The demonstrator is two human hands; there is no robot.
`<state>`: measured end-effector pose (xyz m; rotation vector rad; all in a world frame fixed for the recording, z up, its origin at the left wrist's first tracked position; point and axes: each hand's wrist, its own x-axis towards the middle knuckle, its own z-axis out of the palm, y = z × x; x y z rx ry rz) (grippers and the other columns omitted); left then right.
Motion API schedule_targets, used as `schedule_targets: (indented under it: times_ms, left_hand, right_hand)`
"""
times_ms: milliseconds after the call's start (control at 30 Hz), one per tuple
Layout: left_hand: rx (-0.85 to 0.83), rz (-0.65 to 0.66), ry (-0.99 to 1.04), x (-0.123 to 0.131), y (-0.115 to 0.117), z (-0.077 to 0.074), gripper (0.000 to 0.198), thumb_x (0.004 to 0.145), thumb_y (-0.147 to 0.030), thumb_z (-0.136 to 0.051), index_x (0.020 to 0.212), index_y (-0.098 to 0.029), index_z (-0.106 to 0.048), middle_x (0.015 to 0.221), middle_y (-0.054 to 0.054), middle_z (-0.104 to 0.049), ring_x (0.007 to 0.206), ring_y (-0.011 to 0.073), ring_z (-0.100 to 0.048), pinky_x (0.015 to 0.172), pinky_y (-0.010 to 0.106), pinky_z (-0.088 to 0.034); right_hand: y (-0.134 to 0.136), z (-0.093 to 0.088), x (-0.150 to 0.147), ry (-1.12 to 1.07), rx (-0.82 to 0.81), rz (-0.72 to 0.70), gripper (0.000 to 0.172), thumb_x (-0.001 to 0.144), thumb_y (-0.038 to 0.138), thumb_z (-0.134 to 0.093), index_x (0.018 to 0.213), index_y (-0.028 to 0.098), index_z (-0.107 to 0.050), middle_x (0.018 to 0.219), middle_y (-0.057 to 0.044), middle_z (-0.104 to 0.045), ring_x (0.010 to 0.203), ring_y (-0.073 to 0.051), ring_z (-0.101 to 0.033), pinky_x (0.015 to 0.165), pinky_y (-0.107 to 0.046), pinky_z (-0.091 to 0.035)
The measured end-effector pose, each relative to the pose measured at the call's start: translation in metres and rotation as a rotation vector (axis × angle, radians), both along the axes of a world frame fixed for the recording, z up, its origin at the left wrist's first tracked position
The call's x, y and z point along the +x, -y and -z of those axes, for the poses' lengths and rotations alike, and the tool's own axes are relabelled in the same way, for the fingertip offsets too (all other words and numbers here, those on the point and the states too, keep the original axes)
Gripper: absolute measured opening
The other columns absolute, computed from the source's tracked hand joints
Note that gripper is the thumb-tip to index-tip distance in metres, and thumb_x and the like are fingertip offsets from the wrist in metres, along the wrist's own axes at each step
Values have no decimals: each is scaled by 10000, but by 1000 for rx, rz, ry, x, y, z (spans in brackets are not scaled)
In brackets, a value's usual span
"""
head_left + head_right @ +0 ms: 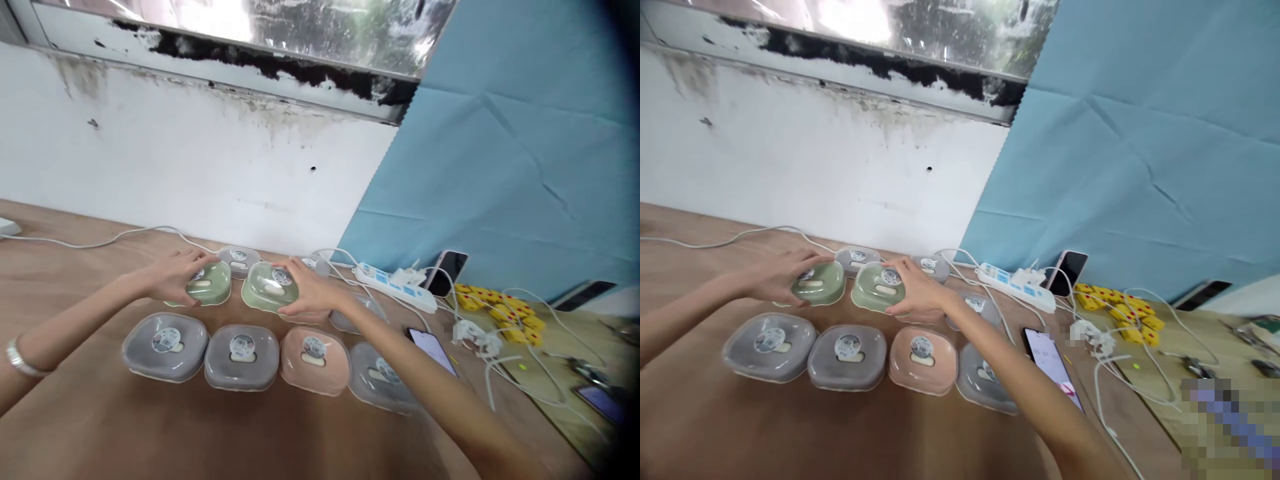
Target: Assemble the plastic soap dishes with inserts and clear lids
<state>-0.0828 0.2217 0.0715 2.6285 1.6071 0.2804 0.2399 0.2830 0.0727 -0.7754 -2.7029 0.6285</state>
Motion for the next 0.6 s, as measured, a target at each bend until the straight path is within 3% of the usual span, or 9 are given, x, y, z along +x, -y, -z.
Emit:
schedule_targets:
  times_ms: [100, 167, 333, 600]
  left_hand:
    - [-108, -30, -114, -10, -18, 27, 870, 609, -372, -682, 1391, -167, -361, 1234, 151, -514, 1125, 347, -496, 961, 463, -375]
    - [-149, -39, -155, -15, -21, 36, 897, 626, -402, -665, 1420, -200, -300, 1280, 142, -482, 1168, 339, -469, 985, 450, -355]
    - [-211, -70, -161, -27, -21, 44, 911, 611, -415, -657, 1426, -225, -296, 1288, 123, -483, 1180, 343, -461, 993, 433, -344]
    - [-249, -52, -109, -32, -23, 52, 938, 613, -442, -685, 1432, -211, -289, 1327, 119, -466, 1221, 328, -433, 1015, 412, -328]
  right_hand:
    - [-23, 25, -33, 71, -12, -18, 864, 615, 372, -798, 1335, 208, -349, 1305, -131, -383, 1200, -309, -440, 984, -487, -398]
    - [-26, 34, -46, 106, -8, -54, 880, 620, 406, -792, 1344, 206, -335, 1302, -138, -376, 1167, -306, -462, 962, -482, -416]
    - [-24, 43, -62, 179, 51, -99, 886, 603, 407, -800, 1331, 179, -348, 1250, -135, -395, 1194, -322, -433, 981, -479, -405]
    - [-30, 64, -55, 209, 39, -144, 926, 634, 401, -794, 1385, 179, -299, 1291, -152, -381, 1182, -309, -467, 988, -466, -409]
